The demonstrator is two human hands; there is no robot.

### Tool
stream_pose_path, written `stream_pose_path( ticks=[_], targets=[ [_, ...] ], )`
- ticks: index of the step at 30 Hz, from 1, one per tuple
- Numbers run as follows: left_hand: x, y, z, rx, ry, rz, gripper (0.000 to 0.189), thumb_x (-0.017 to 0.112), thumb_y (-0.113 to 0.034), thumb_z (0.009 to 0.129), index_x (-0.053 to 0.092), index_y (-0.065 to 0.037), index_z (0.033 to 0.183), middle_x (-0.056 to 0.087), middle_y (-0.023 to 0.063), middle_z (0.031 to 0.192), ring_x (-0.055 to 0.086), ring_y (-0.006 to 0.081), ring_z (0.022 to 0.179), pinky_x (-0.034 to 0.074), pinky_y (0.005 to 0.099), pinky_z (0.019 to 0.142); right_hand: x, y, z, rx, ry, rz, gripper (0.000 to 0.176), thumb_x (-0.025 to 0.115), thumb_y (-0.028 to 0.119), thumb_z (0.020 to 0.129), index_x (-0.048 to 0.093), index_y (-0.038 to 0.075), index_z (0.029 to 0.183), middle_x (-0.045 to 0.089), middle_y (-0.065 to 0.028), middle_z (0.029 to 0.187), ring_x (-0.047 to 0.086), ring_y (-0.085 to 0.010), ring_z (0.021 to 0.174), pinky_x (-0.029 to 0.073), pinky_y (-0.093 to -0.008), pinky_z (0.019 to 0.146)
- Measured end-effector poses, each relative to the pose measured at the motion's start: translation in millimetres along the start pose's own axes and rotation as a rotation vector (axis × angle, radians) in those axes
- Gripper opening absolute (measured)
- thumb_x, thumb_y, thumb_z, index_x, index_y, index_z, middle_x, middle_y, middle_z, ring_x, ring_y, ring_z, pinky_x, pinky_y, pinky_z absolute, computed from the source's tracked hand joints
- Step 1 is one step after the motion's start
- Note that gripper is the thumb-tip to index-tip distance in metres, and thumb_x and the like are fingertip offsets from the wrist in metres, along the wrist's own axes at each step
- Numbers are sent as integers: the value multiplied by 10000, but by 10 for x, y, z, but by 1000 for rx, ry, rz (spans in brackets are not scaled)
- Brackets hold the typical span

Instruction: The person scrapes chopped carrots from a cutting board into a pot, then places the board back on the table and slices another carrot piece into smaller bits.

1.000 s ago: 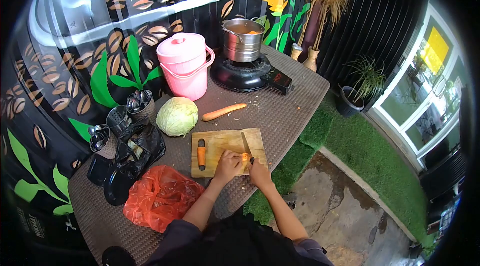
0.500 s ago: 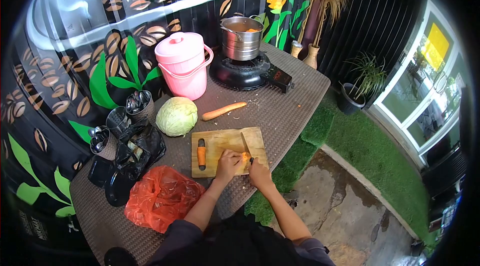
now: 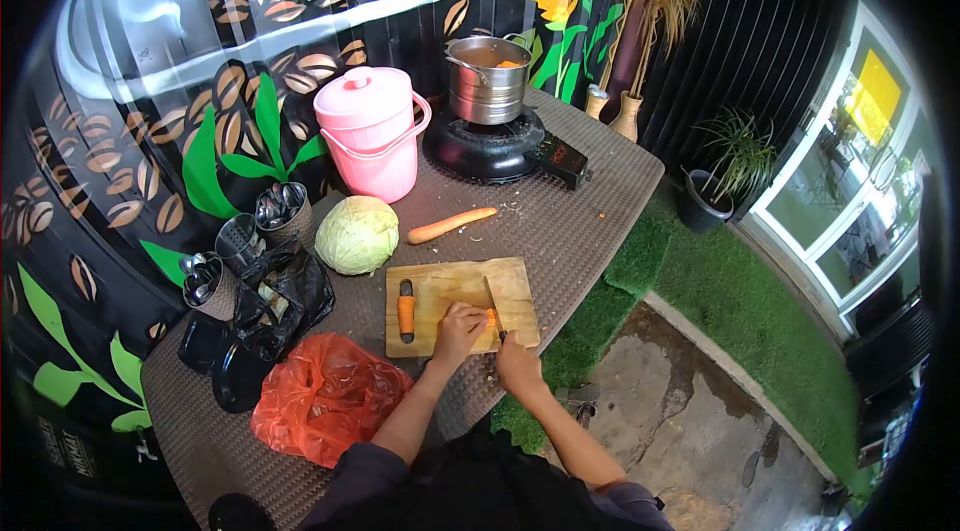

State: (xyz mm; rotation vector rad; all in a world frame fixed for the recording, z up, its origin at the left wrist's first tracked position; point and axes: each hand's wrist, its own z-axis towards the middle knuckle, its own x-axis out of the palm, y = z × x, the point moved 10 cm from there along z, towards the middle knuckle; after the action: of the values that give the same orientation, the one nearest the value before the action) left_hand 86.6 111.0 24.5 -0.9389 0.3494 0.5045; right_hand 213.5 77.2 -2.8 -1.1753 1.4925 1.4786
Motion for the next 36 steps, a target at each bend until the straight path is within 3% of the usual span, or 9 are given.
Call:
stream_pose_path(
  ticks=[1, 3, 5, 13, 19, 23, 29, 31, 36],
  targets=[
    [6, 18, 3, 0, 3, -5, 121, 707, -59, 762, 725, 3, 864, 699, 85, 911, 612, 243, 894, 512, 336, 796, 44, -23, -12, 52, -11, -48, 258, 507, 130, 882, 441, -36, 1068, 675, -195, 738, 699, -332, 707, 566, -398, 598],
    [2, 13, 5, -4, 5, -11, 121, 706, -57, 762, 726, 2, 866, 701, 86, 911, 612, 241, 893, 512, 335, 796, 51, 6, 43, 30, -19, -41, 228, 499, 121, 886, 442, -28, 1049, 674, -195, 730, 699, -332, 696, 568, -389, 597],
    [-14, -6, 15, -34, 18, -20, 122, 705, -54, 765, 730, -4, 874, 703, 83, 908, 612, 238, 896, 513, 333, 798, -10, 25, 145, 4, -18, 62, 212, 482, 169, 915, 434, -11, 1016, 665, -249, 777, 678, -407, 732, 551, -487, 638],
    [-12, 26, 21, -52, 17, -19, 131, 714, -60, 758, 731, -9, 878, 704, 83, 897, 613, 233, 899, 515, 329, 792, 75, 18, 83, 19, -42, 41, 241, 476, 181, 919, 428, -21, 1042, 660, -240, 760, 673, -409, 707, 549, -474, 626],
    [-19, 37, 2, -68, 12, -21, 131, 723, -71, 753, 736, -17, 872, 710, 80, 901, 620, 230, 885, 514, 334, 793, -102, 48, 41, -110, -47, 36, 217, 479, 179, 920, 444, -12, 1017, 653, -212, 723, 670, -390, 661, 541, -476, 564],
    [1, 97, 13, -110, 8, -36, 130, 719, -63, 742, 737, -20, 864, 713, 82, 912, 612, 231, 904, 503, 335, 811, -11, 76, -68, 71, -124, 23, 167, 477, 126, 899, 458, 4, 1012, 665, -216, 745, 693, -357, 723, 564, -451, 617],
    [7, 52, 13, -86, 33, 10, 124, 672, -50, 781, 735, -20, 883, 710, 88, 928, 607, 237, 932, 495, 334, 832, -223, 39, 43, -28, 1, 63, 182, 466, 144, 908, 453, -8, 1008, 664, -229, 753, 685, -379, 728, 559, -464, 622],
    [12, 47, 14, -81, 30, 14, 125, 662, -48, 789, 733, -18, 887, 709, 90, 930, 610, 240, 931, 498, 335, 829, -185, 13, 21, -12, 82, 107, 277, 461, 231, 931, 445, -22, 1041, 653, -273, 822, 660, -440, 803, 532, -531, 688],
    [-3, 57, -3, -58, 17, 28, 130, 653, -47, 798, 730, -18, 898, 706, 94, 930, 617, 244, 924, 506, 341, 816, 32, 61, -56, 141, 20, 199, 278, 450, 229, 938, 438, -23, 1053, 654, -278, 845, 656, -444, 824, 527, -540, 705]
  ],
)
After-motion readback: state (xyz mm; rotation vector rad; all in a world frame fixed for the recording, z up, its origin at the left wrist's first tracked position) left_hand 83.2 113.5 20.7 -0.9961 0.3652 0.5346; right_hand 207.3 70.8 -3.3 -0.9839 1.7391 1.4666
